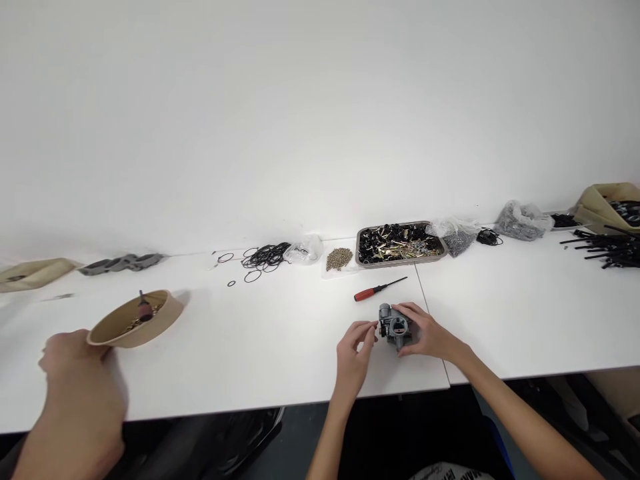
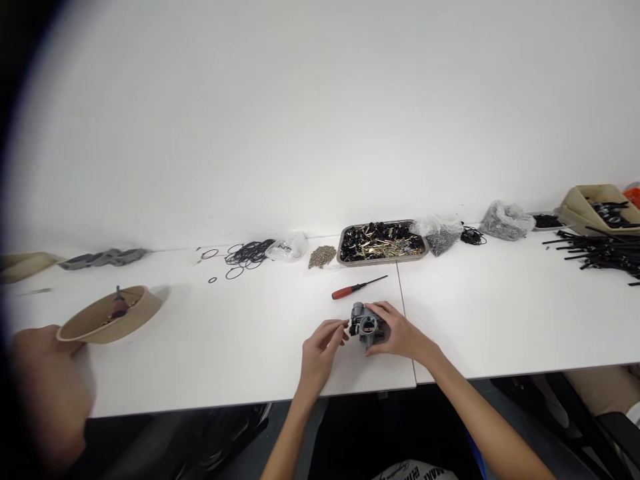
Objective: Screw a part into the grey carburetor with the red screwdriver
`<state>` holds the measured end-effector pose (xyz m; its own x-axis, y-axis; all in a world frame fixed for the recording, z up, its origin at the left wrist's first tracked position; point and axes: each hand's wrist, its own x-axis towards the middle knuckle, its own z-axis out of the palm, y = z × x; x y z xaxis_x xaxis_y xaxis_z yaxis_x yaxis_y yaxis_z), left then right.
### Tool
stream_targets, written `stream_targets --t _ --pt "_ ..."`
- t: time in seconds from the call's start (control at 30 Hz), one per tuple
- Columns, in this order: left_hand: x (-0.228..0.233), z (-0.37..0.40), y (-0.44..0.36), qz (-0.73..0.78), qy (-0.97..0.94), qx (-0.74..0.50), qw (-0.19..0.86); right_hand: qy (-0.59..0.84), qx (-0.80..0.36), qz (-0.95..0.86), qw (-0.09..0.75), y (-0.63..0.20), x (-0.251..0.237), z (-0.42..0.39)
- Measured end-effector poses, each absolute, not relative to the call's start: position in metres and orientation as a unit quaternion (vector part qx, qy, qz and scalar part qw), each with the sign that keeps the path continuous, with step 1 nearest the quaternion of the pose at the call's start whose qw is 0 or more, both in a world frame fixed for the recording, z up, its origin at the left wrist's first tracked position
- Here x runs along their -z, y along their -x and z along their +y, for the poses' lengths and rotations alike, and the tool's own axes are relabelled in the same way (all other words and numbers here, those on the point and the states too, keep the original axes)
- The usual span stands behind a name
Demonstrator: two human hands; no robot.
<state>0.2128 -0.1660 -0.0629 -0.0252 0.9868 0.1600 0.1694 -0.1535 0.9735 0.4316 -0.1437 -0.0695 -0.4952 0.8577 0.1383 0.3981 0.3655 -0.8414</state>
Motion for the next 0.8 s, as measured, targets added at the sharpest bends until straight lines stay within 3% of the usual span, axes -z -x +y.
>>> stream_targets --t 0.17,0.27,0.4,0.57,0.7,0.8 --pt "0.038 -0.101 -0.187 0.544 -0.676 -0.383 0.318 0.426 -0.428 -0.763 0.233 -0.441 0.047 -0.138" --pt "0.027 -0.057 -0.178 0.555 -0.75 -0.24 0.266 0.476 -0.428 -0.742 0.198 -0.457 0.021 -0.121" --pt "0.031 -0.022 -0.176 0.514 -0.792 -0.156 0.29 0.535 -0.346 -0.731 0.246 -0.482 -0.007 -0.075" --pt "0.04 -0.014 -0.163 0.49 -0.77 -0.221 0.345 0.59 -0.259 -0.722 0.253 -0.501 -0.011 -0.005" --pt "0.032 -0.012 -0.141 0.465 -0.642 -0.38 0.476 0.606 -0.237 -0.724 0.23 -0.492 -0.003 0.038" --pt "0.025 -0.007 -0.126 0.448 -0.525 -0.505 0.518 0.598 -0.225 -0.742 0.204 -0.47 0.004 0.061"
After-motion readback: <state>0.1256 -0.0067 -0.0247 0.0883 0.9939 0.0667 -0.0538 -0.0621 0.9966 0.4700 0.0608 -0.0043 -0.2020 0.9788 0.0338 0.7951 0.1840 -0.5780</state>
